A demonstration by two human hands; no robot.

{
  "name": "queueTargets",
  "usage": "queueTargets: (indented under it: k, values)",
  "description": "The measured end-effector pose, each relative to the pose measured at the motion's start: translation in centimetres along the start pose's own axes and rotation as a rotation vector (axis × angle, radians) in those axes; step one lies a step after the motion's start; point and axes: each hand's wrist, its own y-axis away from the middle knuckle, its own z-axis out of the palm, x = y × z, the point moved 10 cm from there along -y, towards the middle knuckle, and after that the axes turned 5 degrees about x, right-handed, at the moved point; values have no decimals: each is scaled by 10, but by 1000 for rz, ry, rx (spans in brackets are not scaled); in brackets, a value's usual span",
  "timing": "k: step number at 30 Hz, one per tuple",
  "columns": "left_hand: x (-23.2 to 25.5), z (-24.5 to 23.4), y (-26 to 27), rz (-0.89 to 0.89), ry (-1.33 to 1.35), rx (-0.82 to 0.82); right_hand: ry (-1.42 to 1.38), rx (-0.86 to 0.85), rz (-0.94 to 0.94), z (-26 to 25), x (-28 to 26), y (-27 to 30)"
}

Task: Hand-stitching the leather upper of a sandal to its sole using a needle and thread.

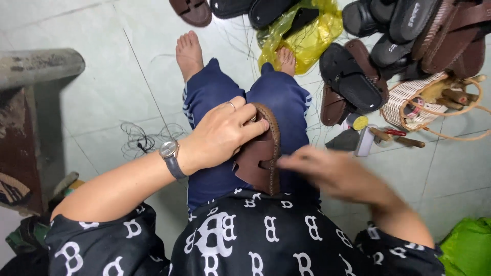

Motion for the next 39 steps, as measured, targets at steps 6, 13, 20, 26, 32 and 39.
queueTargets:
  k: [6, 13, 20, 26, 32, 39]
  values:
    - [-3, -7, 8, -102, 169, 27, -768, 632, -44, 17, -5, -6]
    - [-1, -10, 18, -100, 72, 102, -666, 719, -117, -28, -2, 2]
    - [-161, -74, 118, -499, -238, 52, -310, 1053, -13, -2, 146, 89]
    - [-60, -45, 15, -888, 286, 25, -276, 1108, 203, -43, 91, 85]
    - [-3, -26, 8, -204, 238, -46, -416, 856, -252, -20, 7, -5]
    - [-7, 9, 14, -586, 1224, -191, 14, 745, -448, -47, -25, -17]
